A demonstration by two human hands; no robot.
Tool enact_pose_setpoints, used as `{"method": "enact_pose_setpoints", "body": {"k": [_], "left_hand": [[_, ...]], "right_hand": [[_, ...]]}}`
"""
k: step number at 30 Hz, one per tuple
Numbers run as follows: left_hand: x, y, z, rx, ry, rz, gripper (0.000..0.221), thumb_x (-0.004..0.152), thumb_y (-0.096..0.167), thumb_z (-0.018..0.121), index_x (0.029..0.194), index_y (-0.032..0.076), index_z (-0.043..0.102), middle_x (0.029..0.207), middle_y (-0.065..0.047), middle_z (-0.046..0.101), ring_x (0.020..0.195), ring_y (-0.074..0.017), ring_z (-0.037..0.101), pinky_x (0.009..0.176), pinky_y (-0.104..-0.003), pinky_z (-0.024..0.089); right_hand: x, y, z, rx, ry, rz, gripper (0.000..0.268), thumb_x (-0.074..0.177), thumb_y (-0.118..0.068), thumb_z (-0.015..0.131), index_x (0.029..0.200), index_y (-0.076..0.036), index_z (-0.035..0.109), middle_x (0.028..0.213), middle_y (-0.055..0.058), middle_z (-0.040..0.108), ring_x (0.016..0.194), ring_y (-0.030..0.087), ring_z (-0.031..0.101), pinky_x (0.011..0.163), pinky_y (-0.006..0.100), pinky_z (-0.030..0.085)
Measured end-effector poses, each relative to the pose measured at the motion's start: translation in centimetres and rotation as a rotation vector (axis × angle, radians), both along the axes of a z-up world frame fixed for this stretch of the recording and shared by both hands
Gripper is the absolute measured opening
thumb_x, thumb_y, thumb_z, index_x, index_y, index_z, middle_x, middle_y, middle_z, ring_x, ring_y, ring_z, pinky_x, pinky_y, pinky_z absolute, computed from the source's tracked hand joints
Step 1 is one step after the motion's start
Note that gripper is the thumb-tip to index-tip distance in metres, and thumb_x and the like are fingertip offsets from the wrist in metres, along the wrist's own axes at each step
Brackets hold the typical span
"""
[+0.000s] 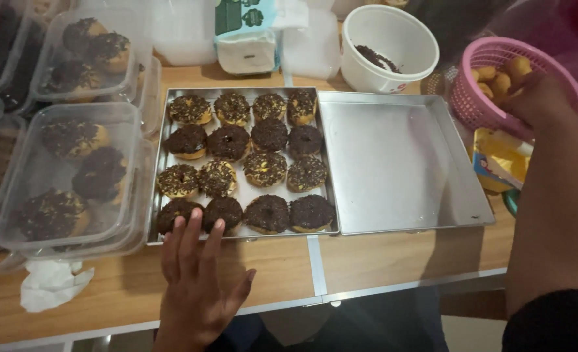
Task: Applying yellow spread to plain donuts and dipping them in chocolate shavings to prepare decorated donuts.
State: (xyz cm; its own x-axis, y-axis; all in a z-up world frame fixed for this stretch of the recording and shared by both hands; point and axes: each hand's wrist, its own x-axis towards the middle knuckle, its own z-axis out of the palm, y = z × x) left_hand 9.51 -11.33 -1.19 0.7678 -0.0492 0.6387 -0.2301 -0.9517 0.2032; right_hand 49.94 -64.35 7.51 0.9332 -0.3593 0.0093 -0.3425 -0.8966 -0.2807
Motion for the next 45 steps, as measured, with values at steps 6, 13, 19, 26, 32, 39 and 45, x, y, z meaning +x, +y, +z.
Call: {"method": "enact_pose_setpoints", "body": {"k": [6, 13, 19, 26, 32, 39, 45], "left_hand": [[0.0, 0.0, -1.1, -0.004, -0.013, 0.028, 0.082, 0.088, 0.055, 0.07, 0.15, 0.007, 0.045, 0.161, -0.025, 0.039, 0.152, -0.0441, 0.036, 0.127, -0.055, 0.029], [-0.6, -0.4, -1.8, -0.135, -0.115, -0.025, 0.069, 0.089, 0.046, 0.071, 0.142, 0.007, 0.051, 0.159, -0.023, 0.04, 0.152, -0.0436, 0.035, 0.128, -0.056, 0.03], [0.2, -3.9, -1.8, -0.277, -0.152, -0.234, 0.065, 0.088, 0.037, 0.076, 0.14, 0.009, 0.052, 0.148, -0.019, 0.051, 0.139, -0.0363, 0.052, 0.119, -0.047, 0.043], [3.7, -10.3, 5.3, -0.137, 0.015, -0.717, 0.058, 0.104, 0.033, 0.075, 0.149, 0.015, 0.044, 0.151, -0.02, 0.051, 0.143, -0.0351, 0.053, 0.124, -0.05, 0.045], [6.9, -13.3, 8.0, -0.63, 0.572, -0.929, 0.054, 0.096, 0.02, 0.07, 0.146, 0.017, 0.049, 0.141, -0.01, 0.066, 0.125, -0.0317, 0.066, 0.104, -0.037, 0.049], [9.0, -17.4, 5.9, -0.744, 0.63, -1.07, 0.063, 0.102, 0.023, 0.064, 0.156, 0.012, 0.033, 0.157, -0.019, 0.05, 0.141, -0.0298, 0.057, 0.115, -0.035, 0.044], [9.0, -18.8, 2.9, -0.909, 0.624, -1.17, 0.073, 0.093, 0.004, 0.076, 0.153, 0.006, 0.036, 0.15, -0.014, 0.053, 0.131, -0.0224, 0.061, 0.115, -0.033, 0.047]], "right_hand": [[-2.1, -1.0, 2.4, 0.09, -0.271, -0.06, 0.047, 0.077, -0.041, 0.095, 0.111, -0.029, 0.065, 0.123, 0.006, 0.064, 0.092, 0.029, 0.064, 0.065, 0.05, 0.054], [-12.2, 4.9, 6.2, 0.618, -0.574, 0.427, 0.044, 0.095, 0.008, 0.07, 0.12, -0.022, 0.049, 0.136, 0.008, 0.062, 0.122, 0.02, 0.07, 0.073, 0.027, 0.058], [-22.8, 11.6, 1.2, 1.124, -0.51, 0.778, 0.045, 0.086, -0.009, 0.074, 0.12, -0.021, 0.049, 0.14, 0.004, 0.055, 0.132, 0.019, 0.058, 0.11, 0.033, 0.054], [-33.1, 19.3, -3.0, 1.996, 0.135, 0.625, 0.047, 0.085, -0.018, 0.091, 0.117, -0.006, 0.06, 0.127, 0.018, 0.063, 0.109, 0.03, 0.066, 0.089, 0.039, 0.054], [-33.8, 18.6, -4.1, 1.739, -0.018, 0.504, 0.065, 0.086, -0.057, 0.08, 0.109, -0.002, 0.055, 0.076, 0.014, 0.063, 0.052, 0.019, 0.061, 0.048, 0.03, 0.052], [-33.8, 16.8, -2.1, 1.297, -0.1, 0.107, 0.033, 0.096, -0.044, 0.058, 0.094, -0.011, 0.051, 0.046, 0.014, 0.053, 0.03, 0.021, 0.05, 0.035, 0.031, 0.043], [-34.0, 15.2, -4.0, 1.242, -0.037, 0.081, 0.036, 0.099, -0.043, 0.056, 0.087, -0.011, 0.049, 0.042, 0.014, 0.054, 0.024, 0.02, 0.041, 0.026, 0.028, 0.033]]}}
